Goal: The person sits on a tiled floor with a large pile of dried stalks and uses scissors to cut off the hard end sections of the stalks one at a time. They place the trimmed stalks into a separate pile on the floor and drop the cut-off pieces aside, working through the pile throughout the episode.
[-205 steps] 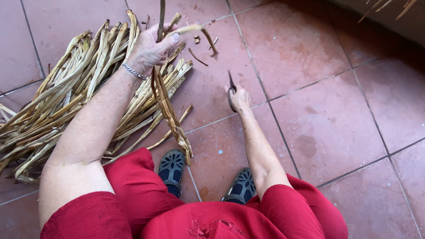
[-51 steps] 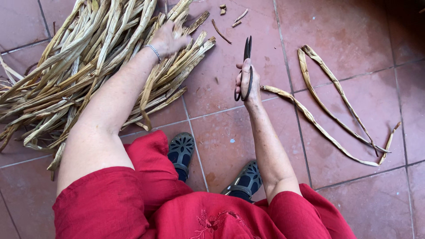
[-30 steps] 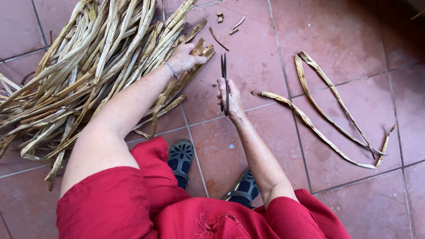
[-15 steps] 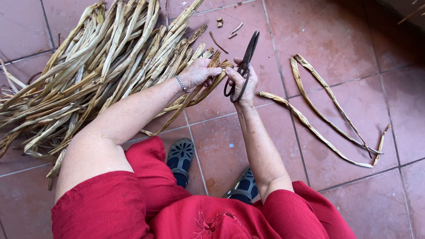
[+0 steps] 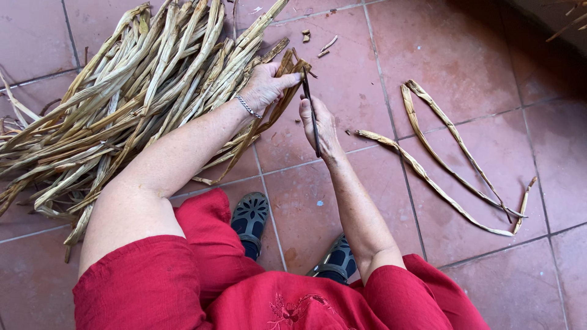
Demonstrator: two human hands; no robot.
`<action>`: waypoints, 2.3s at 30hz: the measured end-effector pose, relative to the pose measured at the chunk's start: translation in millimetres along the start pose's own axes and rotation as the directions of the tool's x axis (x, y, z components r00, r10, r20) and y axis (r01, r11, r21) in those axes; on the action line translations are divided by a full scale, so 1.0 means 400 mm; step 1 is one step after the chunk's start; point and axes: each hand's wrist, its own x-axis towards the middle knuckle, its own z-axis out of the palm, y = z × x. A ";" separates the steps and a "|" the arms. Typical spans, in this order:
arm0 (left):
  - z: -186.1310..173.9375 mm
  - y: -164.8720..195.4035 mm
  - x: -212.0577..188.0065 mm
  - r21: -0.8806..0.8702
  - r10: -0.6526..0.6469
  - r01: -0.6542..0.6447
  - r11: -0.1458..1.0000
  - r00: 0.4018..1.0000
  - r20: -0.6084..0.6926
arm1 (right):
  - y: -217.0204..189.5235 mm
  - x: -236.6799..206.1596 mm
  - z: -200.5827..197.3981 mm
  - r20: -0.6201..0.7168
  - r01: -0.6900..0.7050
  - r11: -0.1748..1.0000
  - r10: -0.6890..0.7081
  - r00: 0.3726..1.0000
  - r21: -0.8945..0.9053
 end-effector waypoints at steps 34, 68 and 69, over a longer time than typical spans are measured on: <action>-0.141 0.091 0.028 -0.116 -0.099 0.090 0.989 0.992 -0.077 | 0.074 0.018 -0.024 -0.008 -0.447 0.846 0.470 0.883 0.291; -0.081 0.001 0.104 0.279 -0.186 0.194 0.940 0.981 -0.055 | 0.096 -0.040 0.062 0.197 -0.517 0.829 0.482 0.854 0.214; -0.071 0.000 0.096 0.231 -0.152 0.149 0.962 0.988 -0.003 | 0.090 -0.034 0.064 0.195 -0.497 0.839 0.462 0.865 0.219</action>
